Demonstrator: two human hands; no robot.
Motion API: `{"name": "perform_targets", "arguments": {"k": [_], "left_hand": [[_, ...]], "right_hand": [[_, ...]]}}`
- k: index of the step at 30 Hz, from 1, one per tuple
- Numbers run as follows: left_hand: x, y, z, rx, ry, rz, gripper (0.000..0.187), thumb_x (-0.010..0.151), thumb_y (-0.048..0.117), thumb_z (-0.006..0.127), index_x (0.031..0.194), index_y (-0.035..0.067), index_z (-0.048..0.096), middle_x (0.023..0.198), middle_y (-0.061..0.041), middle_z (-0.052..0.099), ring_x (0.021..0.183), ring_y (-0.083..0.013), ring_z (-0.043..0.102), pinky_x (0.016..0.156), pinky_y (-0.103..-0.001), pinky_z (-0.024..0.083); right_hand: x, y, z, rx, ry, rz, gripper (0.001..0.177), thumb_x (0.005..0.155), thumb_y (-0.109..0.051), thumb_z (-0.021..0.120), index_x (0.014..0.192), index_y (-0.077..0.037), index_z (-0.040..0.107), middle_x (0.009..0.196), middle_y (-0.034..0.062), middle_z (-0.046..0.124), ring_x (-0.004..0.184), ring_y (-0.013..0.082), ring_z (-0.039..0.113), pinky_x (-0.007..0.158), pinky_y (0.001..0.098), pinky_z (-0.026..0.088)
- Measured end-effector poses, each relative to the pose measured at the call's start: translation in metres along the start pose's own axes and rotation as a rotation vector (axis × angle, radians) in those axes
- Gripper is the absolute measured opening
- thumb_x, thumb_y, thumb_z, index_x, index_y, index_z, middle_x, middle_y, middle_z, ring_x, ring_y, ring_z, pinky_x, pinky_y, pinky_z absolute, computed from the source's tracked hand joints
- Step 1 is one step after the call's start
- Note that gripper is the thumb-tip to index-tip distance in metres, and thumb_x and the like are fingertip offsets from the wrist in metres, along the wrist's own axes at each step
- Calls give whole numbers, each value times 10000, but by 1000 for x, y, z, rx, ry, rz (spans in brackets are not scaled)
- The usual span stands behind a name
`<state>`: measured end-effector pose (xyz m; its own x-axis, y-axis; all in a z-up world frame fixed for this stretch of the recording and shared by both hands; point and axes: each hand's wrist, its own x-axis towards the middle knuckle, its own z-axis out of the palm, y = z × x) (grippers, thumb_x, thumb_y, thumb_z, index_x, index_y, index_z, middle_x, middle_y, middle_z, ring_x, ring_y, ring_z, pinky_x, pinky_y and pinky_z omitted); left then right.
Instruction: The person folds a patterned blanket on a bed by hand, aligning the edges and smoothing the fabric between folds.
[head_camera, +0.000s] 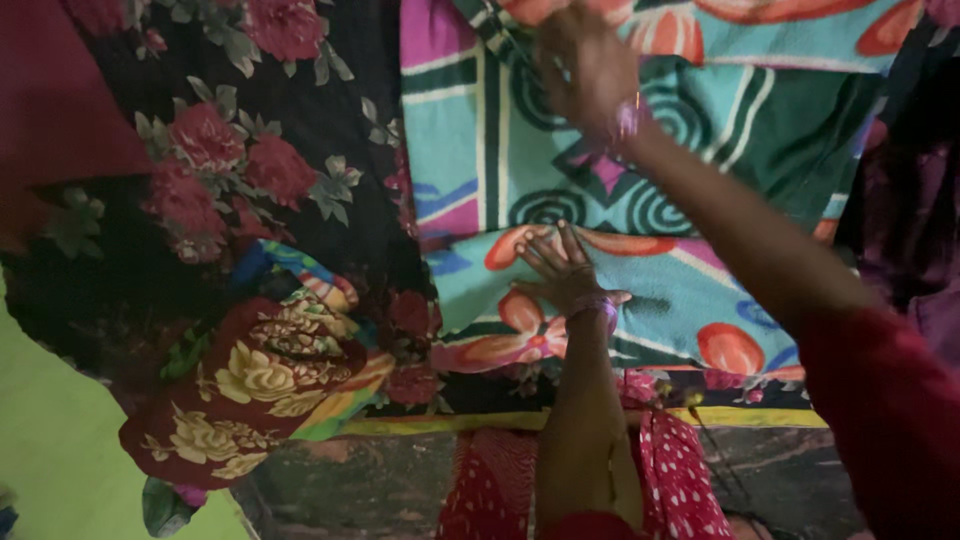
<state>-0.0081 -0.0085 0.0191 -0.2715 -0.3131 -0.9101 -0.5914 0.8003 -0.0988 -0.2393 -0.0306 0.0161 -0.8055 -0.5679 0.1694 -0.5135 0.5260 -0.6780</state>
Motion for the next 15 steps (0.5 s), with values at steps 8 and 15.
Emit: {"name": "perform_targets", "arguments": {"k": [8,15], "left_hand": [[1,1,13,3,94,-5,1693,438,753,916,1637,194,-141,1679,-298,-163,1529,-536,-144,1071,-865,112],[1,-1,24,-57,356,11,1656,412,772,904,1634,228,-72,1695,-299,-100,1555,-517,-86,1086,-882,142]], "right_hand": [[-79,-30,-24,-444,-179,229,691,761,-335,861,1331,-87,561,1248,170,541,1161,367,509,935,518,406],[-52,52,-43,-432,-334,283,1054,651,-620,864,1402,20,492,1176,200,622,1008,393,618,858,531,482]]}}
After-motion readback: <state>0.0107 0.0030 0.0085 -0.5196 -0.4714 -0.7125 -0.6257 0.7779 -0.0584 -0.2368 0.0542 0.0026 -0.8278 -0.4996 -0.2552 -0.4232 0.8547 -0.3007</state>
